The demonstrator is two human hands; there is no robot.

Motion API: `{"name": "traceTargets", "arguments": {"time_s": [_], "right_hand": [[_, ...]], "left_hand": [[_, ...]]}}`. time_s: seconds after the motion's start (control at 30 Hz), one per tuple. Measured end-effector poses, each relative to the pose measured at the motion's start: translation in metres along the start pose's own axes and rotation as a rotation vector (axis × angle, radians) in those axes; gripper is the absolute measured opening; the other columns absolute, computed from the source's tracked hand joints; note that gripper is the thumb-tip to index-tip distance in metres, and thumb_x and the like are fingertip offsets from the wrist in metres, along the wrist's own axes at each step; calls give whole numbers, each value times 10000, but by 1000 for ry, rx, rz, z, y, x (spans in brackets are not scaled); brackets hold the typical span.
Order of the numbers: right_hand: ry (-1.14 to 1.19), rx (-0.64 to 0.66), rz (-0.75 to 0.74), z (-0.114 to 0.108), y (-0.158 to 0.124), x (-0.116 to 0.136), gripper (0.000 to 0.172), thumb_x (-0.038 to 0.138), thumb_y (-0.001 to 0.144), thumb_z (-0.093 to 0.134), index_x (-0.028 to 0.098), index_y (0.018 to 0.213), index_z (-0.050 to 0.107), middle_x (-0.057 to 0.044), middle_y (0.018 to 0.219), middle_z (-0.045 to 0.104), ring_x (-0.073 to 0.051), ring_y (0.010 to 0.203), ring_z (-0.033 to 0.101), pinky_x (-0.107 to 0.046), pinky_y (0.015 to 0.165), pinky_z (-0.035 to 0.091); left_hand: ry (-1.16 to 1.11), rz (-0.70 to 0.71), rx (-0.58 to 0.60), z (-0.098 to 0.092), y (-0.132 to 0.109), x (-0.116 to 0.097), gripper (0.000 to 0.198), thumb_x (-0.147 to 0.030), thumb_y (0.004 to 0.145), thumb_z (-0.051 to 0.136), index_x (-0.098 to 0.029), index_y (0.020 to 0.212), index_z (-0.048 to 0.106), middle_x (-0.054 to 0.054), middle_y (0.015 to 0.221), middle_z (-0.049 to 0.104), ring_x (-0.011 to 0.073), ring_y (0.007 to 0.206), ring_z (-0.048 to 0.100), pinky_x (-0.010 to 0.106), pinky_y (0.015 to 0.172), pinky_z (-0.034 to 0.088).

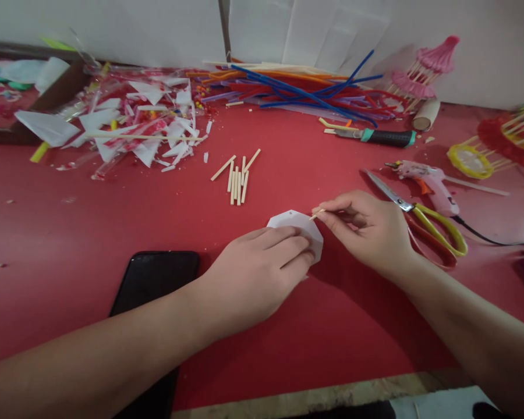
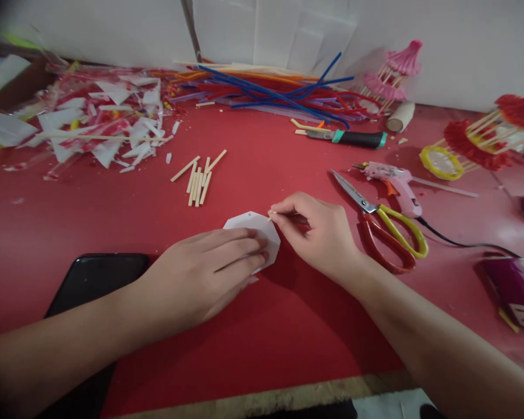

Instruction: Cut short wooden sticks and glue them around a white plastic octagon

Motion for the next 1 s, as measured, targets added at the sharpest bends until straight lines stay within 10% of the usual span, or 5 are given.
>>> {"name": "traceTargets", "arguments": {"time_s": [1.0], "right_hand": [[-133,85,-85,-2,6,8,59,188,878,664,238,897,688,8,914,786,-158,839,753,-239,703,596]], "left_hand": [[27,-1,12,0,1,0,232,-211,996,506,-146,1083,711,79,1100,745,249,1047,692,401,878,610]]}}
Point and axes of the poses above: each hand's wrist, its own y-axis towards the middle knuckle, its own z-axis out of the palm, x = y × z, the point moved 4 cm from there along y, towards the middle knuckle
